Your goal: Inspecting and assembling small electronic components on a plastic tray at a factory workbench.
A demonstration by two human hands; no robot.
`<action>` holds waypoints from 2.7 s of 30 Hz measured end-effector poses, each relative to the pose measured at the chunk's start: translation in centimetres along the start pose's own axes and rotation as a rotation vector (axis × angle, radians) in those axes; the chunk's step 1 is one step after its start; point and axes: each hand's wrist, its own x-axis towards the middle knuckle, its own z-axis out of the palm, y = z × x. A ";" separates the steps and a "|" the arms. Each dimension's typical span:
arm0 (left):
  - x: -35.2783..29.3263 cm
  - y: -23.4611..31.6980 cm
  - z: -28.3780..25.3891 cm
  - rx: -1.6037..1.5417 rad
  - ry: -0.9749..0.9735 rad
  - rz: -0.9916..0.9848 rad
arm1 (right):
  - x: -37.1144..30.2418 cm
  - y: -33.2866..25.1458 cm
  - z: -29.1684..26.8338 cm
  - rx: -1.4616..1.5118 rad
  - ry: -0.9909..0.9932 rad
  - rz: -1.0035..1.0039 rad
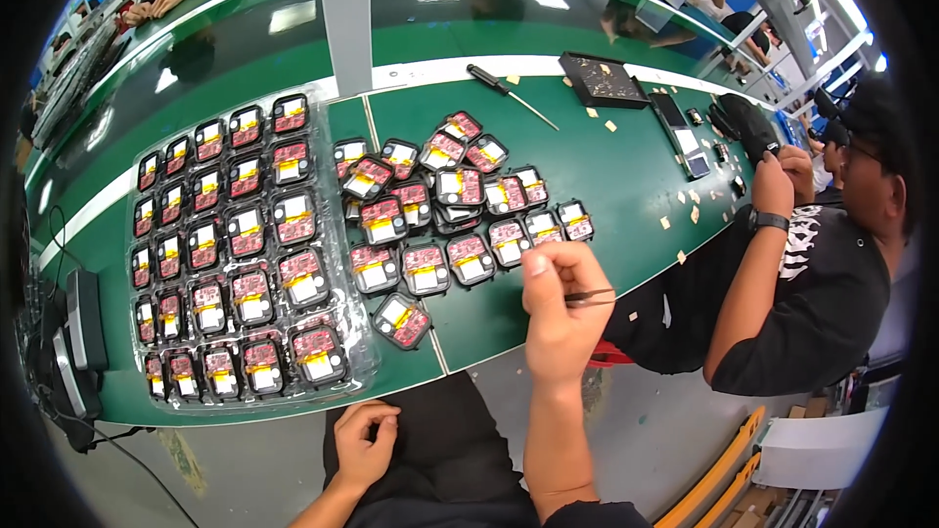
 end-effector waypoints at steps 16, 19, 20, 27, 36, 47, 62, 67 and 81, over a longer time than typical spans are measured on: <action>-0.1 0.2 -0.5 -0.135 -0.073 -0.058 | 0.0 1.4 -1.2 -0.279 -0.125 -0.047; -0.2 0.1 -0.3 -0.167 -0.064 -0.066 | -0.1 1.7 -0.7 -0.285 -0.141 -0.028; -0.2 -0.1 -0.3 -0.164 -0.057 -0.074 | -0.1 1.7 -0.7 -0.299 -0.151 -0.035; 0.0 -0.8 -0.7 -0.124 -0.010 -0.040 | -0.1 1.6 -0.4 -0.337 -0.139 -0.061; 0.1 -0.7 -1.2 -0.132 -0.058 -0.081 | -0.1 1.5 -0.6 -0.359 -0.138 -0.074; -0.2 -2.4 -0.4 -0.475 -0.053 -0.227 | -0.5 1.1 -0.7 -0.360 -0.143 -0.075; -0.8 -0.2 -1.8 -0.567 -0.023 -0.387 | -0.9 1.1 0.0 -0.349 -0.147 -0.122; -2.7 7.3 -6.7 -0.405 0.003 0.123 | -0.5 -0.9 -1.1 -0.563 -0.028 -0.171; -0.7 14.9 -19.2 0.013 0.653 0.652 | 1.8 -0.5 -7.9 -1.419 0.186 -0.077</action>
